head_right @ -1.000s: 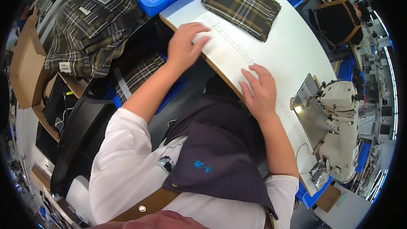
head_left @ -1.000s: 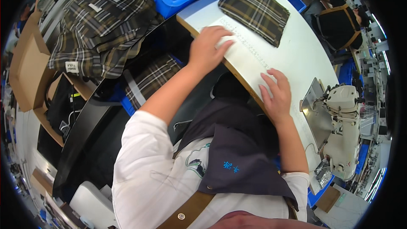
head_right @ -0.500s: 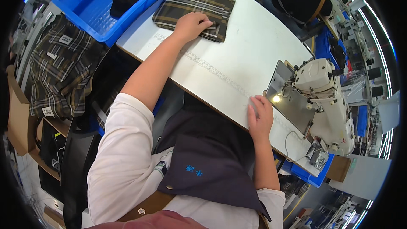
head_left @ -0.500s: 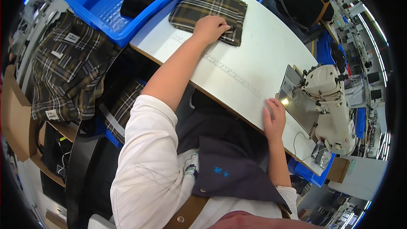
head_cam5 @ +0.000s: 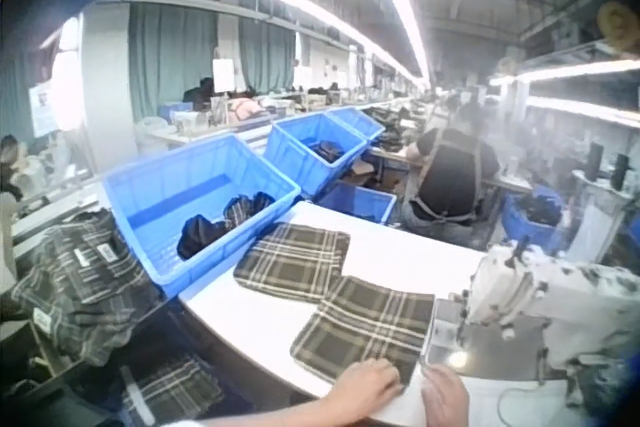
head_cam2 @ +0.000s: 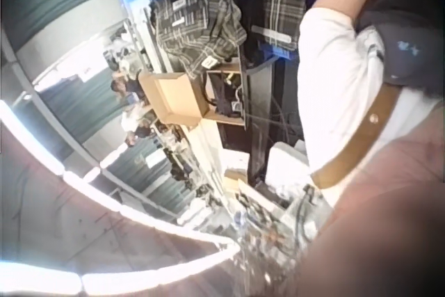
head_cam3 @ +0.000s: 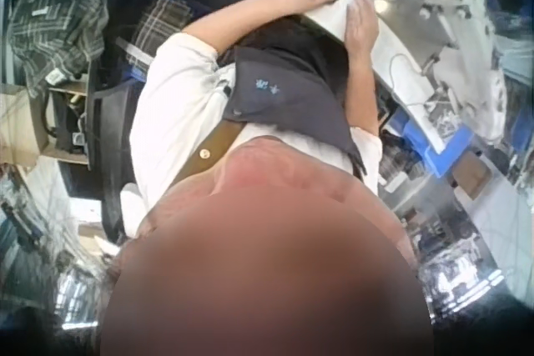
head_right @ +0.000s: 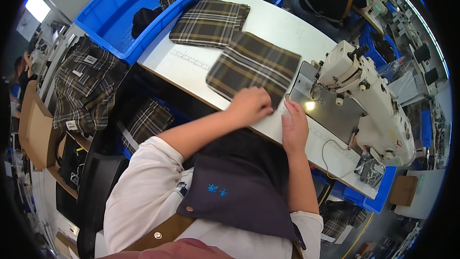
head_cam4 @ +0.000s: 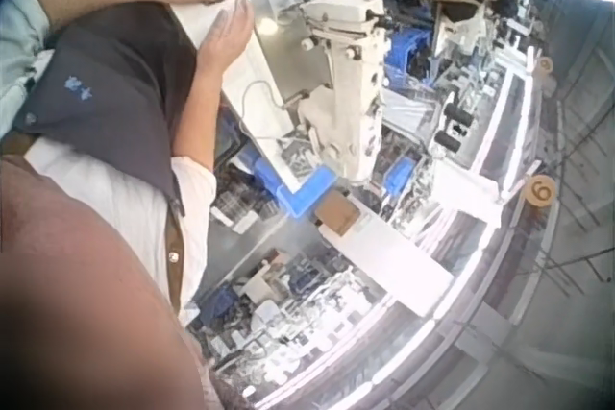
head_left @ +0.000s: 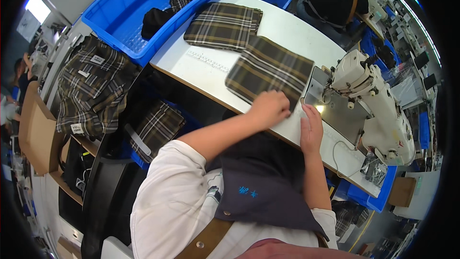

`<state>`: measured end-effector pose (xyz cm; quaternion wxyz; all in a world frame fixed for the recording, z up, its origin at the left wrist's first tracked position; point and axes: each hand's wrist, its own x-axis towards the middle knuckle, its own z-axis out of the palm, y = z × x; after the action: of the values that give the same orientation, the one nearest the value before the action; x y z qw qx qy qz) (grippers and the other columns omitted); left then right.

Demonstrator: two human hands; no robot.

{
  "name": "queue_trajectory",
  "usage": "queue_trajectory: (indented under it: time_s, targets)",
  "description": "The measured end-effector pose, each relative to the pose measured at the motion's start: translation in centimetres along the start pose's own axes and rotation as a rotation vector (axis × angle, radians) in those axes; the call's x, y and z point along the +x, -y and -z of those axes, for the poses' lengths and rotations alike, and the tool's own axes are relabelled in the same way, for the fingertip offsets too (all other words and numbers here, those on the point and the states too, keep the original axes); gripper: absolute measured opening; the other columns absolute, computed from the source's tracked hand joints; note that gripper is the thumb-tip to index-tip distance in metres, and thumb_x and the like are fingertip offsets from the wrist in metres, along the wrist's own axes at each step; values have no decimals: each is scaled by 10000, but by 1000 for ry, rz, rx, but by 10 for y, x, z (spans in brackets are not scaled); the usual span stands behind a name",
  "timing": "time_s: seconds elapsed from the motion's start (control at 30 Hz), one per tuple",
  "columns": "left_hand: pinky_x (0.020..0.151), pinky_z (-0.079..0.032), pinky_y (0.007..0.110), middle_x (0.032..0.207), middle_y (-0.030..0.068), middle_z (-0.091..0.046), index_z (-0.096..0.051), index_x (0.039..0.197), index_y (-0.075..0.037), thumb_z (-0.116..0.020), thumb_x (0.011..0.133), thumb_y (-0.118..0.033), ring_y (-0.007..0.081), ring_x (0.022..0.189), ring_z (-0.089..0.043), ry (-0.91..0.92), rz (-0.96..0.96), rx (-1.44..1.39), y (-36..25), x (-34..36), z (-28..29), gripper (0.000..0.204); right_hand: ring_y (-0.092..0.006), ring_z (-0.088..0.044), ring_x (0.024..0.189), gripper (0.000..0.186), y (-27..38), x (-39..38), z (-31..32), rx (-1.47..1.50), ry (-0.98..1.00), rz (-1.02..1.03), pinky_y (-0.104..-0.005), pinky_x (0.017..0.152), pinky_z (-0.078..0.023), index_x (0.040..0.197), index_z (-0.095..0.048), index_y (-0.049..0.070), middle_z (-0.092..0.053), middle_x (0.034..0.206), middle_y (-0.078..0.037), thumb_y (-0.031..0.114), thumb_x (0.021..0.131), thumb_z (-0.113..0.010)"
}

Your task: Sewing together plaid textile pieces using an industrial sewing machine.

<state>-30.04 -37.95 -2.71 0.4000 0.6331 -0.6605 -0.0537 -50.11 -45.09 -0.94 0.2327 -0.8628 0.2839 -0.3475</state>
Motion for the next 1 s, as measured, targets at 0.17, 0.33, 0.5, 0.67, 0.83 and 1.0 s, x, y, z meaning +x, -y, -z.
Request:
queue_trajectory:
  time_s: [0.17, 0.33, 0.5, 0.67, 0.83, 1.0]
  targets:
    - [913, -523, 421, 1119, 82, -683, -690, 1133, -109, -771, 904, -266, 321, 1070, -635, 148, -68, -312, -53, -33, 12, 289, -361, -592, 1296, 332, -32, -8, 9, -84, 114, -32, -441, 1118, -435, 1295, -680, 37, -645, 1376, -166, 178, 999, -627]
    - [897, -553, 413, 1100, 94, -718, -736, 1105, -97, -783, 894, -203, 301, 1023, -682, -293, 162, -28, 6, -60, 99, 241, -362, -553, 1341, 347, -22, -11, 12, -310, 112, 32, -477, 1145, -406, 1232, -711, 32, -642, 1379, -147, 202, 930, -730]
    - [782, -537, 435, 911, 104, -717, -747, 921, -84, -767, 874, -171, 319, 889, -675, -711, 421, 607, 96, -144, 236, 101, -359, -543, 1354, 362, -25, -9, 8, -318, 127, 41, -470, 1150, -401, 1241, -702, 23, -638, 1384, -149, 192, 923, -740]
    - [1019, -400, 551, 1368, -1, -623, -666, 1255, -232, -828, 828, -251, 263, 1383, -488, -625, 862, 1227, 154, -229, 347, 458, -358, -531, 1369, 362, -25, -8, 8, -319, 145, 33, -464, 1154, -397, 1258, -689, 15, -621, 1411, -152, 184, 940, -726]
    - [1149, -285, 662, 1546, 34, -503, -577, 1435, -255, -840, 854, -320, 265, 1558, -292, -226, 1099, 1428, 186, -250, 379, 641, -362, -524, 1377, 359, -24, -8, 4, -320, 160, 6, -462, 1162, -391, 1276, -683, 17, -606, 1437, -154, 179, 957, -708]
    - [1119, -320, 694, 1551, 33, -498, -585, 1421, -248, -803, 881, -335, 265, 1554, -298, -207, 917, 1326, 202, -227, 382, 588, -366, -527, 1372, 370, -27, -10, 3, -357, 151, 22, -461, 1154, -398, 1291, -675, 16, -600, 1441, -161, 180, 961, -706]
